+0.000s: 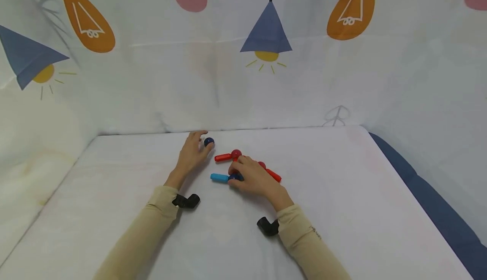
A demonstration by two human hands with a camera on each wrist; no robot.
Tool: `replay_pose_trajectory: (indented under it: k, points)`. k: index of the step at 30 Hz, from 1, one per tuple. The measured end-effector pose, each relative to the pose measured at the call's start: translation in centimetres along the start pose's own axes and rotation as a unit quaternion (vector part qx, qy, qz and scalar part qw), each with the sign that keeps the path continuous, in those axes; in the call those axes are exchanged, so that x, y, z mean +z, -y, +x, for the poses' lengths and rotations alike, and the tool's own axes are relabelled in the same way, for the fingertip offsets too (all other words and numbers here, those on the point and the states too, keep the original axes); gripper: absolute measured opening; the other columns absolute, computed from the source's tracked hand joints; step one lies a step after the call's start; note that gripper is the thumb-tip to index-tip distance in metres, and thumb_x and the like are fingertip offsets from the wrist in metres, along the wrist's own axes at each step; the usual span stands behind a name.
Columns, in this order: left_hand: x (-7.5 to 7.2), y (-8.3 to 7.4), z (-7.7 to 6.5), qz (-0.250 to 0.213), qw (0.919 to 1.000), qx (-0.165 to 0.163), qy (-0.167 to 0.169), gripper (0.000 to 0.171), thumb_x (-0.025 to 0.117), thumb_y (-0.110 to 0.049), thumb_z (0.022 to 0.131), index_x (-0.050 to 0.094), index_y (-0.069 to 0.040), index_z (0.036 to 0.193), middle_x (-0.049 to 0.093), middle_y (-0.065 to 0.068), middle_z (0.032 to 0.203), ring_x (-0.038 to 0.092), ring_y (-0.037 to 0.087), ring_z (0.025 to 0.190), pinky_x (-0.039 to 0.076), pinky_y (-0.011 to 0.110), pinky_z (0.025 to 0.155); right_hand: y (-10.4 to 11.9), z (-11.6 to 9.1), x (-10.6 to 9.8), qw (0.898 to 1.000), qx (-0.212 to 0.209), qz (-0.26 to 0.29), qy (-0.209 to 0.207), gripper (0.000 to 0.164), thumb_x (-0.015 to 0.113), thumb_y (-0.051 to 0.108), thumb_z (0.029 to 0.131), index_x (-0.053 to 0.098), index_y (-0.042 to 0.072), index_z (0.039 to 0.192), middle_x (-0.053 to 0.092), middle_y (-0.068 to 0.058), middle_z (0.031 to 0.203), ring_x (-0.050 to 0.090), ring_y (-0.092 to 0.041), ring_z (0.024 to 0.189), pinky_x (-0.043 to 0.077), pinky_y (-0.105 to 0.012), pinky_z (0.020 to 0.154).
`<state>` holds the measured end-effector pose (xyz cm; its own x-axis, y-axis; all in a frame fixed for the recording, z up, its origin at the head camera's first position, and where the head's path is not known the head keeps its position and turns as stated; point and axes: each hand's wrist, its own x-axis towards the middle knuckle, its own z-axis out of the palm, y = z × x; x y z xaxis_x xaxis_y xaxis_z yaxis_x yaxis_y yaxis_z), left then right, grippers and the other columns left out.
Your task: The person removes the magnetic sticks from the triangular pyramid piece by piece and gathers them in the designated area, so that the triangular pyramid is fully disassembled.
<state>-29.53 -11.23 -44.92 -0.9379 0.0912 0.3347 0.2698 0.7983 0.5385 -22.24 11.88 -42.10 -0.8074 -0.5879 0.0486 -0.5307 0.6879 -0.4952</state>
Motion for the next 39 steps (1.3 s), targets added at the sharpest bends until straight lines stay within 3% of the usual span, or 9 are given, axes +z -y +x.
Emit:
replay_pose_trajectory:
  k: [3,6,9,12,17,22,32,36,39]
  points:
    - [-0.9,-0.9,-1.5,-0.018,0.9984,0.054,-0.005,0.039,0.061,-0.032,0.091,0.055,-0.011,0.124,0.054,0.009,0.121,0.055,0.026,0.107,0.049,0.043,0.089,0.1,0.0,-0.2,1.0,-0.004,0.001,-0.003,0.025,0.07,0.035,0.084,0.062,0.021,0.104,0.051,0.005,0.094,0.047,-0.013,0.093,0.044,-0.028,0.078]
    - [-1.7,-1.7,-3.6,-0.033,0.9876,0.133,0.077,0.031,0.063,-0.031,0.09,0.06,-0.014,0.115,0.058,0.003,0.111,0.056,0.019,0.1,0.05,0.037,0.084,0.2,0.0,-0.3,1.0,-0.012,-0.001,-0.006,0.025,0.07,0.033,0.085,0.063,0.02,0.104,0.05,0.004,0.092,0.046,-0.013,0.091,0.043,-0.027,0.076]
    - [-2.0,-2.0,-5.5,-0.022,0.9645,0.195,0.177,0.025,0.066,-0.03,0.089,0.063,-0.017,0.11,0.061,-0.002,0.106,0.055,0.013,0.097,0.049,0.033,0.084,0.3,-0.1,-0.2,1.0,-0.019,-0.001,-0.009,0.024,0.07,0.032,0.085,0.063,0.019,0.103,0.05,0.003,0.091,0.046,-0.013,0.089,0.042,-0.027,0.075]
    - [-2.2,-1.9,-6.4,-0.009,0.9554,0.215,0.202,0.021,0.067,-0.026,0.088,0.066,-0.018,0.107,0.064,-0.004,0.101,0.056,0.01,0.093,0.048,0.03,0.082,0.4,0.0,-0.2,1.0,-0.018,-0.005,-0.013,0.022,0.069,0.033,0.086,0.063,0.019,0.102,0.05,0.003,0.09,0.045,-0.012,0.088,0.041,-0.026,0.074]
    - [-2.5,-1.8,-6.5,-0.015,0.9536,0.224,0.201,0.015,0.065,-0.02,0.089,0.067,-0.014,0.104,0.067,-0.003,0.097,0.055,0.013,0.091,0.046,0.03,0.081,0.5,0.0,0.0,1.0,-0.02,-0.013,-0.013,0.022,0.068,0.034,0.086,0.063,0.019,0.102,0.051,0.002,0.091,0.044,-0.012,0.088,0.04,-0.026,0.075]
    - [-3.4,-1.3,-6.3,0.027,0.9506,0.217,0.22,0.017,0.064,-0.019,0.09,0.066,-0.014,0.105,0.065,-0.002,0.101,0.053,0.014,0.095,0.047,0.031,0.085,0.5,-0.1,0.1,1.0,-0.017,-0.02,-0.011,0.023,0.069,0.033,0.085,0.062,0.02,0.103,0.052,0.003,0.094,0.047,-0.013,0.091,0.045,-0.029,0.079]
    - [-5.9,2.8,-6.0,0.033,0.9843,0.105,0.138,0.018,0.068,-0.014,0.087,0.067,-0.011,0.104,0.065,0.004,0.1,0.055,0.019,0.093,0.048,0.037,0.083,1.0,-0.3,-0.4,1.0,0.0,-0.012,0.008,0.015,0.065,0.034,0.088,0.063,0.023,0.098,0.053,0.007,0.093,0.048,-0.01,0.091,0.045,-0.029,0.077]
    - [-6.3,4.0,-5.9,0.028,0.9887,0.087,0.119,0.023,0.067,-0.016,0.088,0.066,-0.012,0.11,0.064,0.006,0.107,0.056,0.023,0.098,0.047,0.04,0.085,0.8,-0.1,-0.4,0.999,0.018,0.007,-0.045,0.009,0.062,0.029,0.091,0.063,0.022,0.096,0.055,0.007,0.092,0.049,-0.011,0.087,0.044,-0.03,0.077]
    - [-6.6,4.0,-5.8,0.027,0.9905,0.093,0.097,0.026,0.068,-0.017,0.087,0.065,-0.012,0.112,0.063,0.006,0.11,0.056,0.024,0.099,0.047,0.042,0.085,0.3,0.2,-0.1,0.994,0.022,0.016,-0.111,0.017,0.061,0.024,0.091,0.063,0.016,0.106,0.058,0.0,0.105,0.052,-0.017,0.098,0.046,-0.037,0.085]
